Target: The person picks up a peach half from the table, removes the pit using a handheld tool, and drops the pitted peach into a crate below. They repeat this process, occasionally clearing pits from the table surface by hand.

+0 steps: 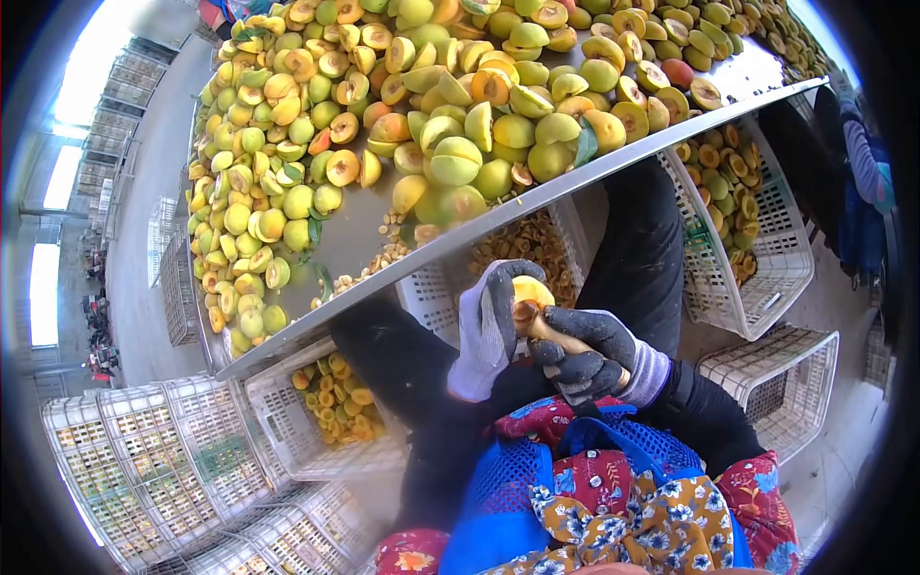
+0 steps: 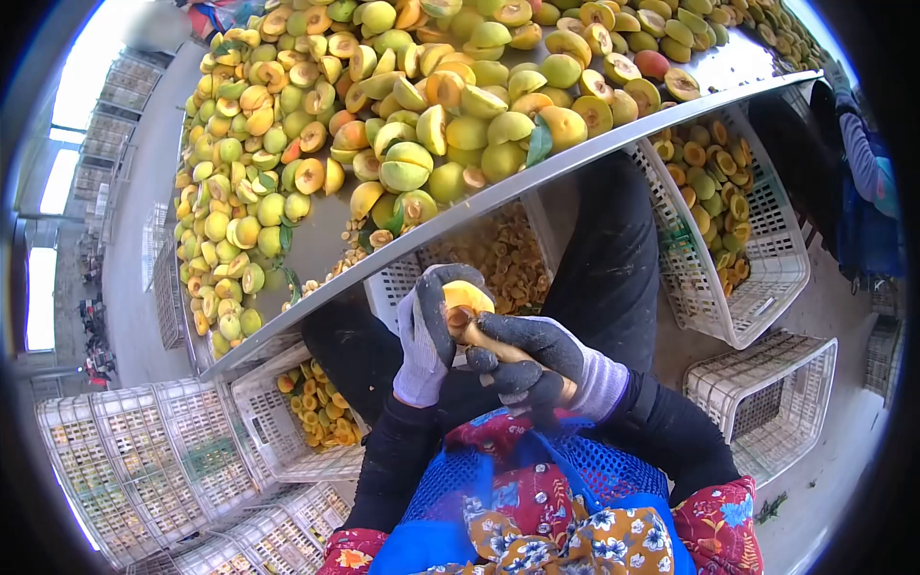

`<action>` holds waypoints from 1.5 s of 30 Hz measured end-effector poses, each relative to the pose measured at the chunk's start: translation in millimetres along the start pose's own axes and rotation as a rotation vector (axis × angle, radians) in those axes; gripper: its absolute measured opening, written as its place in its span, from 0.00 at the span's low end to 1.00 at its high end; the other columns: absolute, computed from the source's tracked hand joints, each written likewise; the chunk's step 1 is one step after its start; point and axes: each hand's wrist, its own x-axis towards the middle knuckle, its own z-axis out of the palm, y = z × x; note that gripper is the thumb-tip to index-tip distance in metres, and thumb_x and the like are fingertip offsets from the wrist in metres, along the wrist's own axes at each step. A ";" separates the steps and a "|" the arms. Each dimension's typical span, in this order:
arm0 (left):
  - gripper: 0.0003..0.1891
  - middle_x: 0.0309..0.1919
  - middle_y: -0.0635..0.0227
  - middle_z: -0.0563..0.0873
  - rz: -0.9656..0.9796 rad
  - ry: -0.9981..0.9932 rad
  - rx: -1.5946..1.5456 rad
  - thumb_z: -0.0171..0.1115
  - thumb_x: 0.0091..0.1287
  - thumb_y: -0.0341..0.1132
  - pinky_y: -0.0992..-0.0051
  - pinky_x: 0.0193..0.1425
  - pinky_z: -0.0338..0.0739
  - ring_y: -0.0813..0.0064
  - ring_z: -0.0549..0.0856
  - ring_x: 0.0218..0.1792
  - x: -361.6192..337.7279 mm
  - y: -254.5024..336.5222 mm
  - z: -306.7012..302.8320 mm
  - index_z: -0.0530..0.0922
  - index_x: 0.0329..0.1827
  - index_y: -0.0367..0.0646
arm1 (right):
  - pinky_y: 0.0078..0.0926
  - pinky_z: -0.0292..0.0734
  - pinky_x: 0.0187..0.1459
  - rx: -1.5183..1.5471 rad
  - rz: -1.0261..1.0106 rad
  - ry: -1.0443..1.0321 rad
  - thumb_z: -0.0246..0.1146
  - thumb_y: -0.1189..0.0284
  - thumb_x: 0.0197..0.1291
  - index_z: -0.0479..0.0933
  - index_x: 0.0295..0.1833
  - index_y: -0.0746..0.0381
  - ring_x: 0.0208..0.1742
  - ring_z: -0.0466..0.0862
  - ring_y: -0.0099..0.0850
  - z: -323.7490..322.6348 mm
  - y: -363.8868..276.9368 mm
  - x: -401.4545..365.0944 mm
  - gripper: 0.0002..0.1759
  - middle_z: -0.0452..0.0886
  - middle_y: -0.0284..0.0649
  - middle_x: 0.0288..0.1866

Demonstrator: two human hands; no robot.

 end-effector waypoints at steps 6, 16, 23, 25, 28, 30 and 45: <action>0.21 0.34 0.60 0.85 -0.398 0.607 -0.280 0.45 0.81 0.43 0.68 0.45 0.80 0.67 0.85 0.37 -6.5 -28.0 -25.4 0.81 0.47 0.33 | 0.16 0.67 0.25 -0.503 -0.416 0.393 0.55 0.54 0.75 0.76 0.45 0.63 0.19 0.70 0.17 29.2 20.9 -2.5 0.21 0.73 0.29 0.23; 0.25 0.64 0.37 0.72 -0.060 0.402 1.511 0.60 0.69 0.43 0.53 0.65 0.73 0.40 0.75 0.63 29.8 60.1 -124.3 0.73 0.65 0.39 | 0.15 0.69 0.26 -0.409 -0.317 0.314 0.52 0.61 0.78 0.73 0.53 0.59 0.20 0.72 0.16 -5.8 -19.8 -0.4 0.13 0.72 0.29 0.27; 0.21 0.51 0.52 0.83 -0.141 0.097 0.892 0.59 0.64 0.36 0.63 0.50 0.81 0.56 0.85 0.48 119.0 14.9 -109.2 0.74 0.60 0.41 | 0.26 0.73 0.32 -1.068 -0.404 0.581 0.50 0.62 0.77 0.72 0.52 0.62 0.28 0.77 0.27 10.4 -12.6 -13.6 0.15 0.74 0.33 0.28; 0.20 0.47 0.60 0.84 -0.204 0.197 0.250 0.59 0.63 0.35 0.75 0.37 0.83 0.68 0.86 0.38 93.6 21.8 -107.1 0.74 0.59 0.43 | 0.29 0.74 0.33 -1.202 -0.451 0.665 0.51 0.63 0.77 0.72 0.53 0.63 0.28 0.78 0.29 23.2 -4.7 -13.5 0.14 0.75 0.35 0.27; 0.20 0.46 0.67 0.83 -0.440 0.128 -0.152 0.56 0.66 0.36 0.84 0.27 0.79 0.80 0.83 0.34 51.0 32.5 -95.4 0.74 0.62 0.46 | 0.35 0.77 0.31 -1.766 -0.797 0.699 0.56 0.64 0.75 0.72 0.53 0.64 0.27 0.84 0.39 26.7 9.8 3.4 0.14 0.79 0.47 0.26; 0.20 0.47 0.66 0.84 -0.503 0.146 -0.341 0.57 0.71 0.43 0.84 0.27 0.79 0.79 0.85 0.35 28.6 38.1 -74.7 0.75 0.62 0.46 | 0.40 0.78 0.30 -2.045 -0.860 0.732 0.58 0.65 0.73 0.72 0.52 0.65 0.28 0.85 0.44 25.5 15.5 11.3 0.13 0.80 0.50 0.27; 0.20 0.37 0.65 0.85 -0.355 0.228 -0.197 0.49 0.80 0.49 0.77 0.41 0.81 0.77 0.85 0.35 -27.4 30.7 -18.9 0.77 0.55 0.39 | 0.48 0.74 0.24 -2.388 -0.711 0.840 0.59 0.63 0.71 0.68 0.45 0.69 0.25 0.82 0.52 22.4 35.2 17.1 0.17 0.78 0.52 0.20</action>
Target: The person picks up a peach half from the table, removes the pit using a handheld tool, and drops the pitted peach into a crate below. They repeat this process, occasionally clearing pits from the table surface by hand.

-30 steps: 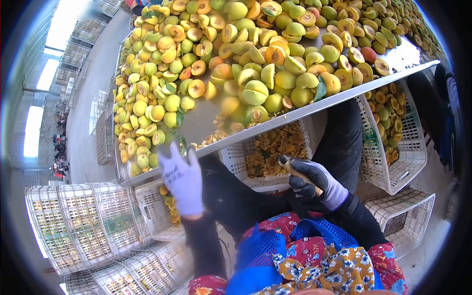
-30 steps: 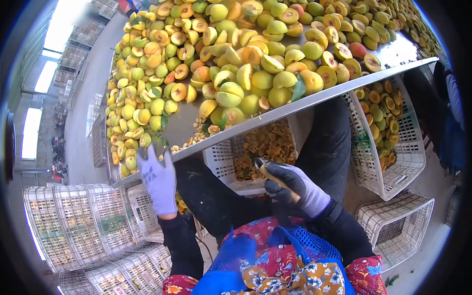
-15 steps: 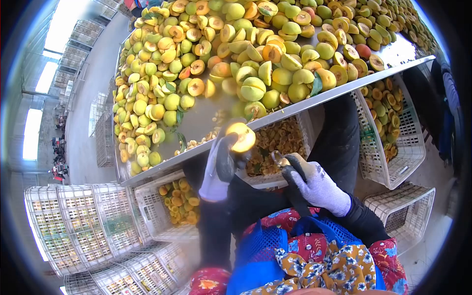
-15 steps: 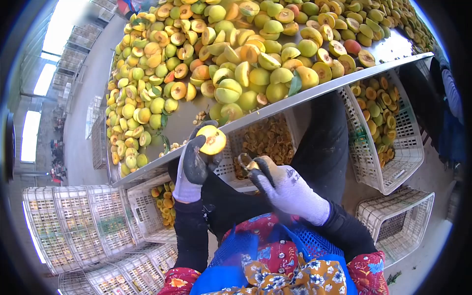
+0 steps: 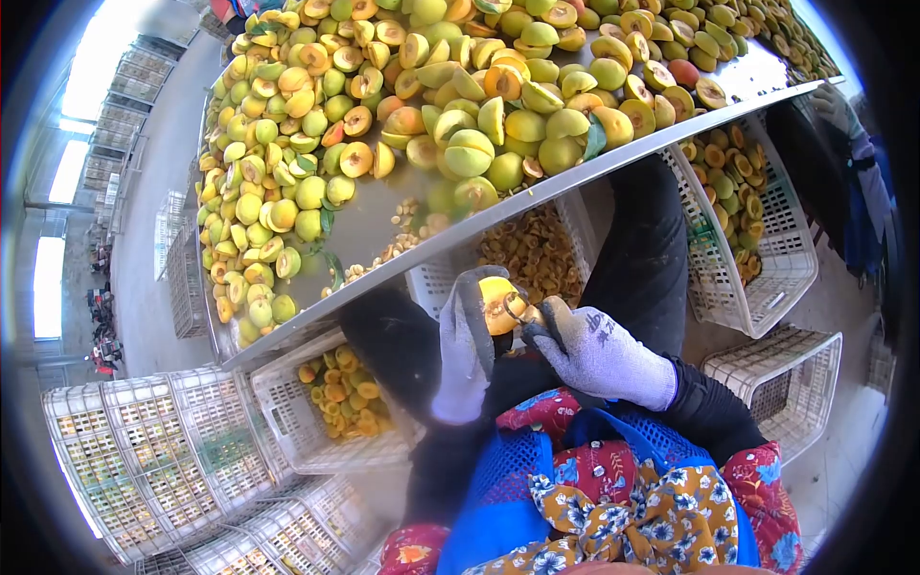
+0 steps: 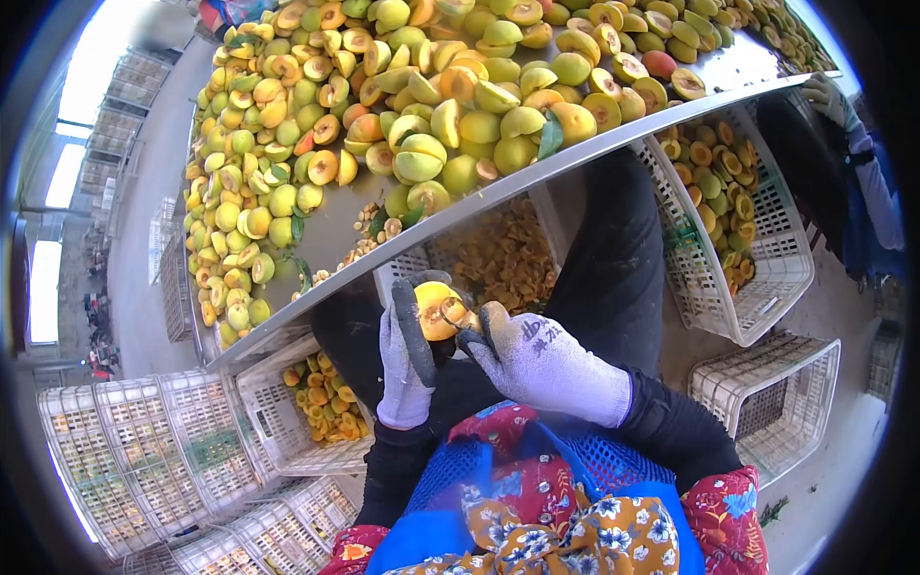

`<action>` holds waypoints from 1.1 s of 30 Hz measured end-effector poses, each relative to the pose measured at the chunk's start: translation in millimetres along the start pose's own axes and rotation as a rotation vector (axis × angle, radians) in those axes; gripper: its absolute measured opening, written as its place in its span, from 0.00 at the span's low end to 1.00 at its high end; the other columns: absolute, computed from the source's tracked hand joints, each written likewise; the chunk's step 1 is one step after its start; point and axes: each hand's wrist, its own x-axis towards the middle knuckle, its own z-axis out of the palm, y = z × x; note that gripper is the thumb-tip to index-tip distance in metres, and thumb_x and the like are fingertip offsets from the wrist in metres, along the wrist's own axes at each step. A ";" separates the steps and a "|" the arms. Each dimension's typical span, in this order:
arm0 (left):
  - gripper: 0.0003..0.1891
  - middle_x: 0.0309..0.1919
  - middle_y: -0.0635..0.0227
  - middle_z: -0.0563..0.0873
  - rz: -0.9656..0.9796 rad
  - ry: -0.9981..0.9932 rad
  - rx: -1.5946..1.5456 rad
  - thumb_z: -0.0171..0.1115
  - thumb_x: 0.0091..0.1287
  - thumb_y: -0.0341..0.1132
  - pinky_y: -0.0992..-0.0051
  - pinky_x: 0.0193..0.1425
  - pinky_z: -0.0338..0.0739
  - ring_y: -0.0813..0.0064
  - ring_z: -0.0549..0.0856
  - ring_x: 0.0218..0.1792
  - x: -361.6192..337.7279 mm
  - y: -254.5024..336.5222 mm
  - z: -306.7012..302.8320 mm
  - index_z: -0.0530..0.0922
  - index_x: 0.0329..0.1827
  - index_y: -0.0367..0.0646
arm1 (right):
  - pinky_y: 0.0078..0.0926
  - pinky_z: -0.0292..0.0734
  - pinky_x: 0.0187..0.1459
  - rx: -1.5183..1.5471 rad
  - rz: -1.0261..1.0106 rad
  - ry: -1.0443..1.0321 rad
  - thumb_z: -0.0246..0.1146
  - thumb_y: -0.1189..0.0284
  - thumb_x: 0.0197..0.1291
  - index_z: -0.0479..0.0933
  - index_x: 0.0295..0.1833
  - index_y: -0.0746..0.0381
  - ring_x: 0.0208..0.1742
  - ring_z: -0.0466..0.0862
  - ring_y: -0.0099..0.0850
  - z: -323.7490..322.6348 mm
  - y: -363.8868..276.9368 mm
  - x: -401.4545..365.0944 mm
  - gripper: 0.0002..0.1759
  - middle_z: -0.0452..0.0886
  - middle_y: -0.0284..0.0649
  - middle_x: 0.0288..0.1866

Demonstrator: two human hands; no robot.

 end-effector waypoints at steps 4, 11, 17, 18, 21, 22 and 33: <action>0.18 0.38 0.63 0.85 0.233 0.120 0.298 0.46 0.81 0.43 0.75 0.45 0.81 0.74 0.86 0.38 2.2 -23.0 -1.7 0.79 0.51 0.36 | 0.49 0.74 0.25 -0.008 0.036 -0.076 0.58 0.63 0.71 0.68 0.44 0.69 0.24 0.82 0.52 0.8 -1.8 4.1 0.17 0.78 0.53 0.21; 0.16 0.38 0.53 0.85 0.502 0.244 0.691 0.42 0.80 0.34 0.66 0.46 0.80 0.59 0.88 0.39 -7.2 -12.5 14.9 0.79 0.50 0.38 | 0.50 0.76 0.32 0.582 0.290 -0.294 0.58 0.63 0.71 0.69 0.44 0.68 0.31 0.83 0.54 -17.0 -2.7 12.8 0.17 0.78 0.59 0.27; 0.15 0.39 0.53 0.85 0.249 0.166 0.583 0.42 0.79 0.33 0.64 0.46 0.80 0.55 0.88 0.40 -3.2 -23.7 7.7 0.80 0.50 0.39 | 0.38 0.77 0.33 0.127 0.130 -0.122 0.54 0.55 0.74 0.74 0.45 0.67 0.27 0.82 0.35 13.6 14.6 -0.9 0.22 0.79 0.43 0.27; 0.15 0.39 0.54 0.86 0.244 0.148 0.688 0.42 0.79 0.33 0.64 0.46 0.80 0.55 0.88 0.40 -3.2 -20.0 9.3 0.80 0.50 0.39 | 0.41 0.77 0.34 0.307 0.201 -0.182 0.54 0.56 0.74 0.73 0.45 0.67 0.29 0.83 0.41 11.4 15.7 0.3 0.22 0.79 0.47 0.28; 0.15 0.38 0.54 0.86 0.375 0.202 0.705 0.42 0.79 0.34 0.62 0.44 0.80 0.55 0.88 0.40 -6.0 -33.7 11.0 0.80 0.50 0.40 | 0.48 0.77 0.39 0.836 0.608 -0.477 0.53 0.56 0.75 0.72 0.45 0.69 0.38 0.84 0.56 -25.8 -1.0 12.2 0.23 0.80 0.58 0.33; 0.15 0.37 0.54 0.87 0.433 0.224 0.716 0.42 0.79 0.34 0.62 0.44 0.80 0.55 0.88 0.40 -5.7 -36.3 11.3 0.80 0.50 0.41 | 0.46 0.77 0.39 0.648 0.456 -0.382 0.52 0.56 0.75 0.72 0.45 0.69 0.37 0.84 0.52 -15.9 6.7 9.4 0.23 0.80 0.56 0.32; 0.14 0.36 0.54 0.86 0.438 0.240 0.776 0.43 0.79 0.33 0.63 0.44 0.80 0.55 0.88 0.39 -9.3 -35.1 19.4 0.79 0.49 0.38 | 0.40 0.76 0.41 0.673 0.322 -0.314 0.51 0.55 0.76 0.74 0.46 0.68 0.37 0.84 0.42 9.5 29.8 2.6 0.23 0.82 0.52 0.33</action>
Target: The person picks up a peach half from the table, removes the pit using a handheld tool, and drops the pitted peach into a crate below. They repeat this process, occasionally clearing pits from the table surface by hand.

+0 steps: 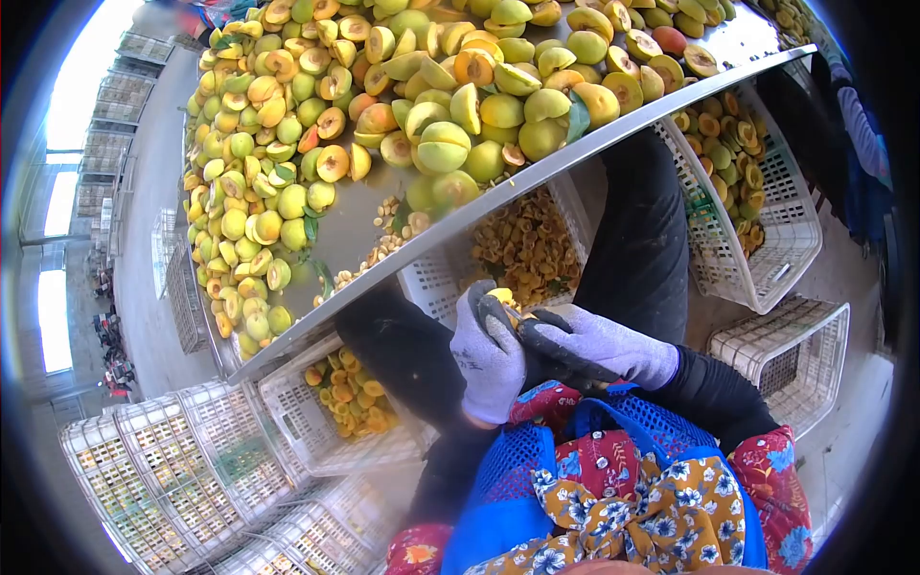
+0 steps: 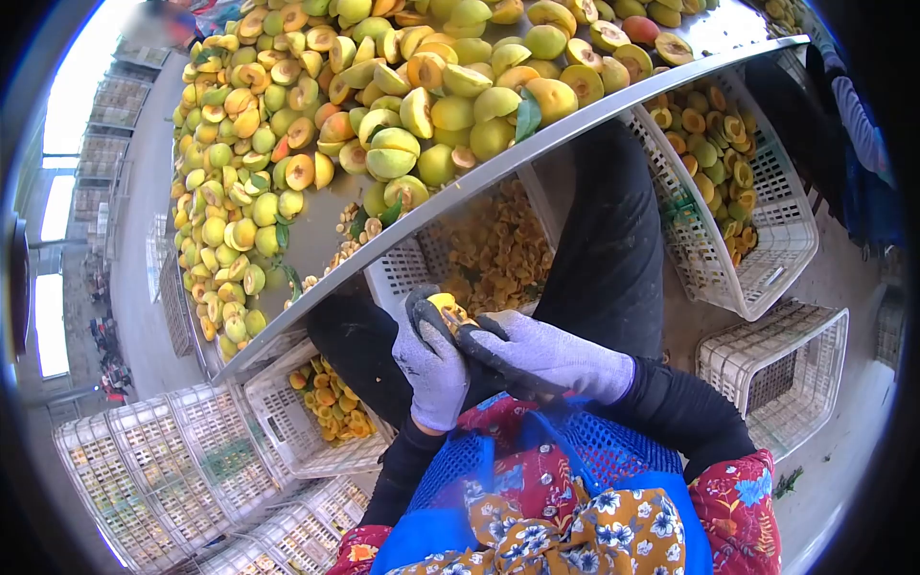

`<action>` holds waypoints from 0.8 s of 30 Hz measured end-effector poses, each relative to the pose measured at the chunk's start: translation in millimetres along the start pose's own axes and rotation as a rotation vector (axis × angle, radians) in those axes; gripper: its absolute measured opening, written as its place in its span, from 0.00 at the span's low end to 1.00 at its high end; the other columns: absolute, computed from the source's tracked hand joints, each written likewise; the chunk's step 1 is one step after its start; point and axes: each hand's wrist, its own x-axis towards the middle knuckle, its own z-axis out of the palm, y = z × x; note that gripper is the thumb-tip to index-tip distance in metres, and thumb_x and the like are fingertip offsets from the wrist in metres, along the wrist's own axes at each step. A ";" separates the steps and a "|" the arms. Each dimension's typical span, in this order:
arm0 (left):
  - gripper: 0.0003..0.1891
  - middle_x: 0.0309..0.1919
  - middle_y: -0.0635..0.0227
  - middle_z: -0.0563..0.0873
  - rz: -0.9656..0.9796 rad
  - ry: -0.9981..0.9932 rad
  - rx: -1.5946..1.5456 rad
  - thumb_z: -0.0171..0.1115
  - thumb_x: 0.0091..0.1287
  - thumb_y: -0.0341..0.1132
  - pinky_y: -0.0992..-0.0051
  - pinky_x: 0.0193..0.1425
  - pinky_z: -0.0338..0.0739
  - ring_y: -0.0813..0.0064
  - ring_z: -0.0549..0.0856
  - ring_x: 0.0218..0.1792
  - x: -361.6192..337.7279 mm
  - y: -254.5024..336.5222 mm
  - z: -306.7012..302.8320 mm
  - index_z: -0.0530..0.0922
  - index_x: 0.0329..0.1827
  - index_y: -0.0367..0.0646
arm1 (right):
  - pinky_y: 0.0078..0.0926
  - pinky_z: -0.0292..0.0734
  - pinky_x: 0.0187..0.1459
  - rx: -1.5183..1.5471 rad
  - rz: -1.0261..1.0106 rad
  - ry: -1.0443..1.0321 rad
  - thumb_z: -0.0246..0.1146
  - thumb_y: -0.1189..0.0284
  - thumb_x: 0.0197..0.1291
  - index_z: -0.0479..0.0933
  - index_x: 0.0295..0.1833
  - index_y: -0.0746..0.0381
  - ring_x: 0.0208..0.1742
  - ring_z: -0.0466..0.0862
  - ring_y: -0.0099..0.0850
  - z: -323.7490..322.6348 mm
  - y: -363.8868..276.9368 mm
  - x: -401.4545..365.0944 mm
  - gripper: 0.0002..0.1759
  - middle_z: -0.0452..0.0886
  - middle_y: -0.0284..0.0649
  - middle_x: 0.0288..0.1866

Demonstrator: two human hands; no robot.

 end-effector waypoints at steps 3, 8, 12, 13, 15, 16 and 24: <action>0.14 0.37 0.54 0.87 -0.116 -0.108 -0.092 0.44 0.78 0.32 0.65 0.44 0.80 0.57 0.88 0.39 3.1 -12.6 -0.1 0.80 0.49 0.37 | 0.41 0.76 0.40 -0.294 -0.144 0.138 0.50 0.56 0.76 0.73 0.45 0.68 0.35 0.83 0.41 8.2 14.4 0.7 0.23 0.80 0.51 0.31; 0.13 0.42 0.52 0.86 -0.125 -0.083 -0.124 0.45 0.77 0.31 0.65 0.46 0.81 0.56 0.88 0.43 -5.1 -8.0 -0.5 0.80 0.50 0.37 | 0.33 0.76 0.30 0.245 0.187 -0.096 0.49 0.61 0.77 0.72 0.45 0.68 0.28 0.81 0.30 2.0 0.7 -3.5 0.19 0.78 0.43 0.30; 0.14 0.40 0.56 0.85 0.041 -0.031 0.021 0.43 0.77 0.32 0.68 0.49 0.78 0.61 0.86 0.41 -5.1 -6.3 0.0 0.79 0.50 0.35 | 0.28 0.75 0.29 -0.065 -0.178 -0.091 0.50 0.66 0.75 0.72 0.45 0.64 0.28 0.78 0.25 0.3 14.4 -3.5 0.12 0.75 0.37 0.32; 0.14 0.40 0.55 0.85 -0.055 -0.080 -0.011 0.43 0.76 0.31 0.67 0.49 0.78 0.59 0.86 0.41 -4.0 -7.2 -0.3 0.79 0.50 0.35 | 0.28 0.75 0.30 -0.259 -0.292 0.046 0.51 0.67 0.74 0.72 0.46 0.64 0.29 0.78 0.25 8.5 31.4 2.4 0.11 0.75 0.37 0.32; 0.14 0.41 0.54 0.85 -0.248 -0.183 -0.077 0.44 0.75 0.29 0.66 0.49 0.79 0.57 0.87 0.42 -3.0 -7.6 -0.3 0.78 0.51 0.34 | 0.29 0.75 0.32 -0.227 -0.228 0.075 0.53 0.70 0.72 0.72 0.47 0.64 0.31 0.78 0.27 10.6 32.9 2.3 0.09 0.74 0.38 0.33; 0.14 0.42 0.53 0.85 -0.234 -0.179 -0.075 0.43 0.75 0.29 0.66 0.50 0.78 0.57 0.86 0.43 -5.0 -5.9 0.2 0.78 0.51 0.34 | 0.29 0.74 0.33 -0.003 -0.055 -0.036 0.53 0.70 0.71 0.71 0.48 0.65 0.32 0.78 0.28 3.8 12.1 -0.5 0.09 0.73 0.38 0.33; 0.14 0.41 0.53 0.85 -0.042 -0.204 -0.129 0.44 0.77 0.32 0.67 0.50 0.78 0.59 0.86 0.43 -1.4 -17.1 -0.4 0.78 0.51 0.36 | 0.31 0.71 0.31 0.321 -0.046 -0.249 0.61 0.73 0.59 0.70 0.45 0.66 0.30 0.76 0.33 -8.2 17.8 -3.7 0.12 0.74 0.39 0.32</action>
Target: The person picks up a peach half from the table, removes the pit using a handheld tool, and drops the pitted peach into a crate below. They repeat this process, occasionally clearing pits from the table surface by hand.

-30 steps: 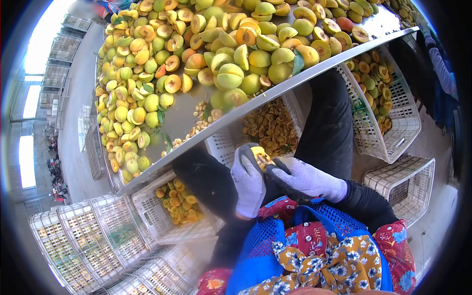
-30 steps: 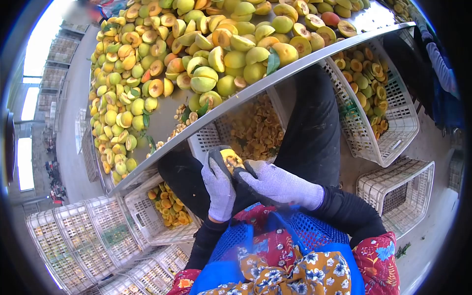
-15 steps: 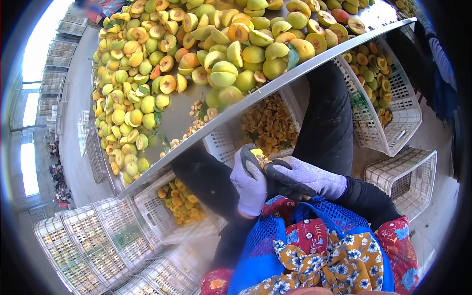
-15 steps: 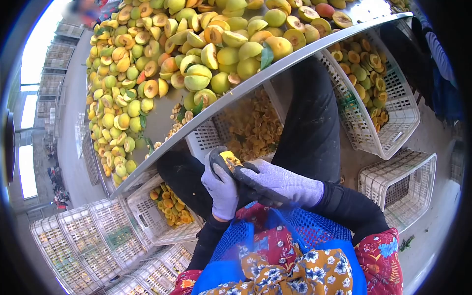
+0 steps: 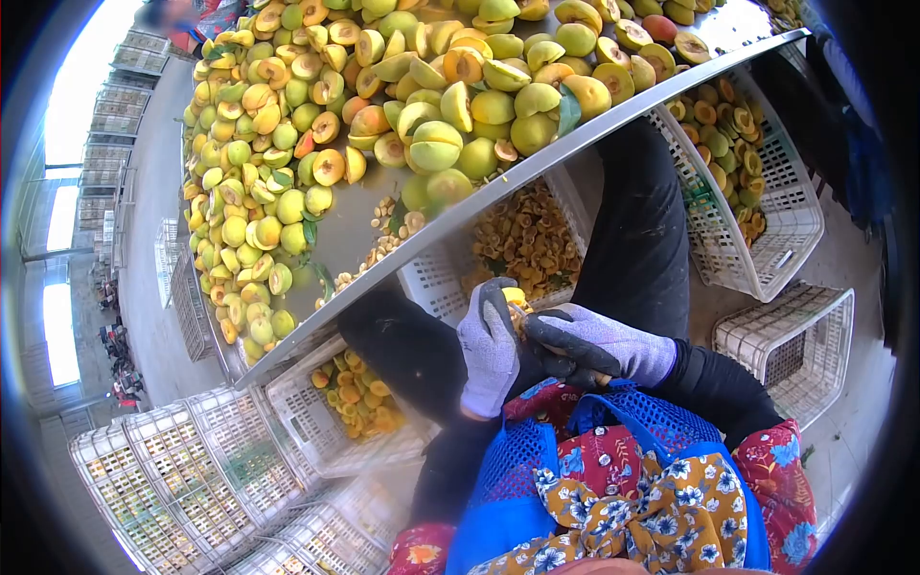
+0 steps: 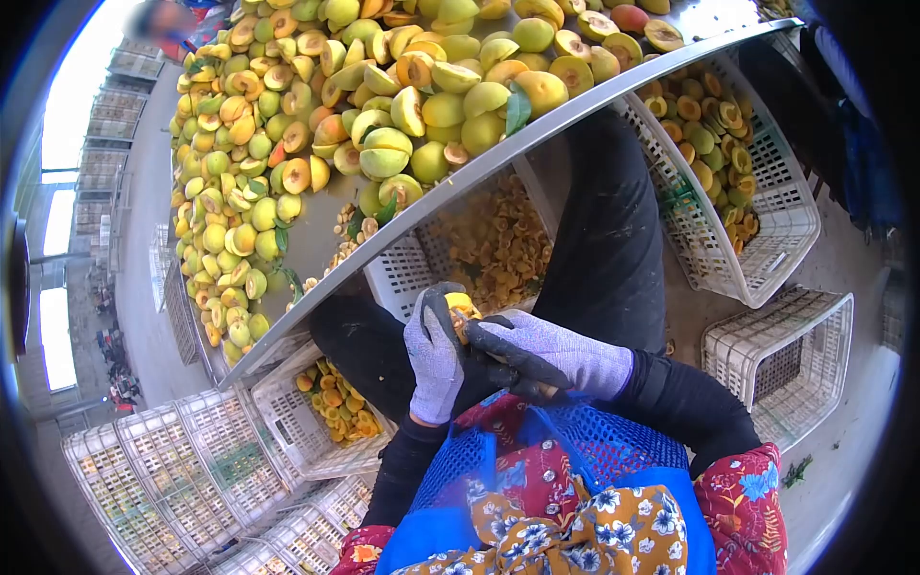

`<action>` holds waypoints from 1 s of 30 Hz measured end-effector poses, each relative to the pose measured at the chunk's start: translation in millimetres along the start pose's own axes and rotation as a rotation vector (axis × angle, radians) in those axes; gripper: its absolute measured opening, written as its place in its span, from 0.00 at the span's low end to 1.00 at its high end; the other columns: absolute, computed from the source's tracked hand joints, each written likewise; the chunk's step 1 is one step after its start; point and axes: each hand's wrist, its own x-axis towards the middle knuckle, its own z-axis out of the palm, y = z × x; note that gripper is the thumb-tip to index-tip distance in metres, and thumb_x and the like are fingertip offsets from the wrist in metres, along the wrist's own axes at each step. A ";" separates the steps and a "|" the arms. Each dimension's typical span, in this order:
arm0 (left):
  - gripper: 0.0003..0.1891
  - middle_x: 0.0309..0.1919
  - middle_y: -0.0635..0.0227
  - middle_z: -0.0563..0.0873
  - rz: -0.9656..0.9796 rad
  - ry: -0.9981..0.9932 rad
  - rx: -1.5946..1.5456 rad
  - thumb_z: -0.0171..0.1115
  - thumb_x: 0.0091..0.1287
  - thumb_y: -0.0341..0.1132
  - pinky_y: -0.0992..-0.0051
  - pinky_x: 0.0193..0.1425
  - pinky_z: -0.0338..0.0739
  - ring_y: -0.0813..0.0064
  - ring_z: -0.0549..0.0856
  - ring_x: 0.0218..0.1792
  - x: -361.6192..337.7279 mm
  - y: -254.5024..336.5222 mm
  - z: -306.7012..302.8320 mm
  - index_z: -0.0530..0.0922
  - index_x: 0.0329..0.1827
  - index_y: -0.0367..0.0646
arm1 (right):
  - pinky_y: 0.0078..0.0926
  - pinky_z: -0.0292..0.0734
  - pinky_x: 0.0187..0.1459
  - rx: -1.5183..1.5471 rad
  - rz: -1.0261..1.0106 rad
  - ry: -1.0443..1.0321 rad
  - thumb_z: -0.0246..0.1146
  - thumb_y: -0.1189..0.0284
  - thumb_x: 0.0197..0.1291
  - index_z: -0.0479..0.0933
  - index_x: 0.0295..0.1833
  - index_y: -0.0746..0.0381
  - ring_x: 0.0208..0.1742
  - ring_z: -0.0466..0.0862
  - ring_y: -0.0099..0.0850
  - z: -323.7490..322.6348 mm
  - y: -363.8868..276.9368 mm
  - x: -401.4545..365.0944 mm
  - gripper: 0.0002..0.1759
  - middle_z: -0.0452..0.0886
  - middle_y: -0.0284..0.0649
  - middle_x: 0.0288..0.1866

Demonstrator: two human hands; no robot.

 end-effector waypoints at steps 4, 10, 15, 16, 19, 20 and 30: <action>0.13 0.39 0.54 0.86 0.032 -0.020 0.100 0.45 0.78 0.33 0.66 0.47 0.79 0.57 0.87 0.40 -3.5 -2.2 1.9 0.79 0.50 0.37 | 0.28 0.70 0.27 -0.108 -0.100 -0.027 0.63 0.71 0.57 0.70 0.44 0.64 0.27 0.74 0.30 -3.1 9.2 5.1 0.13 0.74 0.38 0.29; 0.13 0.38 0.51 0.85 -0.133 -0.150 -0.215 0.46 0.77 0.34 0.63 0.46 0.80 0.53 0.87 0.39 -3.4 -19.2 -2.1 0.78 0.52 0.38 | 0.22 0.67 0.24 0.560 0.088 -0.142 0.60 0.69 0.66 0.72 0.46 0.63 0.22 0.72 0.23 -4.9 14.8 -0.7 0.09 0.71 0.32 0.24; 0.19 0.35 0.60 0.85 0.005 -0.130 0.023 0.43 0.81 0.42 0.71 0.47 0.78 0.70 0.85 0.37 -3.7 -12.8 3.6 0.79 0.50 0.36 | 0.17 0.66 0.21 0.160 -0.173 -0.084 0.52 0.58 0.77 0.72 0.48 0.59 0.18 0.69 0.15 0.9 17.1 0.9 0.15 0.68 0.28 0.19; 0.19 0.36 0.60 0.85 -0.019 -0.136 -0.151 0.43 0.81 0.43 0.71 0.47 0.79 0.70 0.85 0.38 -3.0 -16.1 5.1 0.79 0.51 0.36 | 0.17 0.66 0.20 0.695 0.083 -0.149 0.53 0.59 0.77 0.72 0.48 0.60 0.17 0.69 0.16 0.3 17.3 -1.5 0.14 0.68 0.29 0.19; 0.20 0.38 0.60 0.85 -0.001 -0.215 -0.418 0.44 0.81 0.44 0.72 0.48 0.79 0.72 0.85 0.39 -1.5 -20.2 5.9 0.79 0.51 0.35 | 0.14 0.60 0.14 1.451 0.350 -0.360 0.52 0.56 0.77 0.71 0.47 0.63 0.12 0.64 0.16 -1.2 30.6 -0.9 0.19 0.68 0.29 0.18; 0.20 0.38 0.60 0.85 0.003 -0.270 -0.460 0.45 0.81 0.44 0.72 0.48 0.79 0.72 0.85 0.39 4.5 -18.9 4.2 0.79 0.51 0.35 | 0.13 0.59 0.13 1.521 0.375 -0.352 0.51 0.55 0.77 0.71 0.46 0.63 0.11 0.63 0.16 -2.9 32.3 -1.0 0.20 0.67 0.29 0.18; 0.23 0.41 0.55 0.85 0.169 -0.361 -0.403 0.52 0.78 0.47 0.72 0.47 0.79 0.68 0.85 0.40 10.0 -21.6 -2.8 0.78 0.52 0.30 | 0.12 0.58 0.12 1.541 0.400 -0.395 0.49 0.54 0.77 0.69 0.44 0.64 0.11 0.62 0.13 -3.7 29.3 -0.2 0.22 0.64 0.27 0.17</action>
